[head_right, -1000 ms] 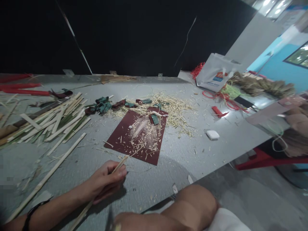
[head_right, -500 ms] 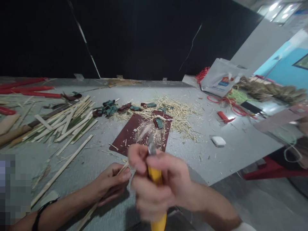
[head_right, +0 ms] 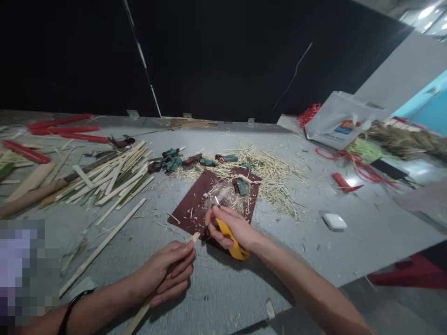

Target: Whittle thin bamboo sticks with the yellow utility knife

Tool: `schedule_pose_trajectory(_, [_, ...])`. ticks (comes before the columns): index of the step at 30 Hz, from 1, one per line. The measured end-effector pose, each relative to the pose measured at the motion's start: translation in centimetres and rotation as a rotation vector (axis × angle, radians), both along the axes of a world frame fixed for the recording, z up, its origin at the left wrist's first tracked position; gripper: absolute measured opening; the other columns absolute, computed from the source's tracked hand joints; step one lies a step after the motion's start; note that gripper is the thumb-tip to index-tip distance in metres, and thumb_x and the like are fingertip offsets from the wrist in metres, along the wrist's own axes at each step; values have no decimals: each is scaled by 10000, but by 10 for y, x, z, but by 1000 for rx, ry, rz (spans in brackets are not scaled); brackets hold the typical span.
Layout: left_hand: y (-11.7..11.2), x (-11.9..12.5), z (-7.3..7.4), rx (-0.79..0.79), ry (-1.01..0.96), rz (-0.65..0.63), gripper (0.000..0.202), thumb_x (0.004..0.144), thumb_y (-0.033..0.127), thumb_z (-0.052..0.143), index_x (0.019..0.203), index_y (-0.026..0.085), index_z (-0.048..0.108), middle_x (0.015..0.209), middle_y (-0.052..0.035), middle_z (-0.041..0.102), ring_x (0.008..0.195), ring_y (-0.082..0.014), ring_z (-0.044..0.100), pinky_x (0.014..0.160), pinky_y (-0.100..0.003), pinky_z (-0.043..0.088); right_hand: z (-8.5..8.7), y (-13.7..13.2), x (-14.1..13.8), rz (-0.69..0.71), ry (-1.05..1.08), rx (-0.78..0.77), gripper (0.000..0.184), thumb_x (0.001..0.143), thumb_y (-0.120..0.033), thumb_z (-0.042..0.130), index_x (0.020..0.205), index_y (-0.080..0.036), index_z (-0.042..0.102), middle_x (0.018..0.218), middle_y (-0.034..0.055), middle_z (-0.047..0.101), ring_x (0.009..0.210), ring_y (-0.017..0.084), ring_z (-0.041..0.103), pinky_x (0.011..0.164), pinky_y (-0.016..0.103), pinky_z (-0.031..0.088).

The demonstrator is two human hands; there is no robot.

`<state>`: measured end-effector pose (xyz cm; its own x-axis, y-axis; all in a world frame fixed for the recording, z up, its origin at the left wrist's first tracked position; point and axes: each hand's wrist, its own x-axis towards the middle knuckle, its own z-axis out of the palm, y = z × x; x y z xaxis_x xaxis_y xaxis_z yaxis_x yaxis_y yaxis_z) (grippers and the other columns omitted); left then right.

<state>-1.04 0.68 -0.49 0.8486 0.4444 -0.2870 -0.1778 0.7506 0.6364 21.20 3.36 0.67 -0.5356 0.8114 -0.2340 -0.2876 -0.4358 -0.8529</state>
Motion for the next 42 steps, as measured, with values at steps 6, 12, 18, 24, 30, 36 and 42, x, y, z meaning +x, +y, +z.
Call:
schedule_pose_trajectory(6, [0,0,0,12,50,-5,590,902,637,635,550,202,447,330,76,357,207,-63,293,237,-153,159,-9,-12,-4,27,94,-118,356,992,-541,569,892,-200,563,537,-75,542,304,60,311,302,151,272])
schedule_pose_trajectory(12, [0,1,0,5,73,14,604,863,661,670,545,198,448,332,78,360,208,-60,310,242,-146,154,-14,-17,-13,13,49,-18,401,1003,-562,592,895,-177,618,438,-81,529,267,81,341,276,164,345])
schedule_pose_trajectory(18, [-2,0,-2,79,97,50,636,863,675,675,527,208,403,321,93,315,203,-52,296,243,-145,141,-10,-20,-8,126,39,-48,457,1034,-541,519,790,-171,628,392,-77,497,242,84,361,252,161,331])
schedule_pose_trajectory(24, [-2,0,5,218,148,3,521,877,672,679,833,156,630,349,130,335,226,-50,272,245,-130,162,-7,-25,-7,313,49,-119,442,998,-505,564,710,-175,626,381,-79,469,235,80,338,239,164,326])
schedule_pose_trajectory(30, [-5,0,6,287,245,-36,570,864,716,655,777,153,644,344,99,392,232,-58,301,241,-149,181,-12,-31,-8,367,-17,-182,474,975,-598,602,761,-176,622,393,-80,494,240,89,392,240,166,347])
schedule_pose_trajectory(36, [-7,1,9,325,313,-49,644,860,784,582,654,174,595,340,65,409,234,-63,298,242,-171,176,-10,-35,-13,344,31,-220,486,949,-629,637,774,-177,601,395,-84,490,238,84,400,246,160,310])
schedule_pose_trajectory(42, [-11,5,12,339,375,44,649,802,811,624,694,172,597,339,82,377,251,-65,252,259,-197,151,-4,-47,-24,205,-21,-255,571,839,-755,687,774,-206,541,407,-125,421,258,54,276,248,161,268])
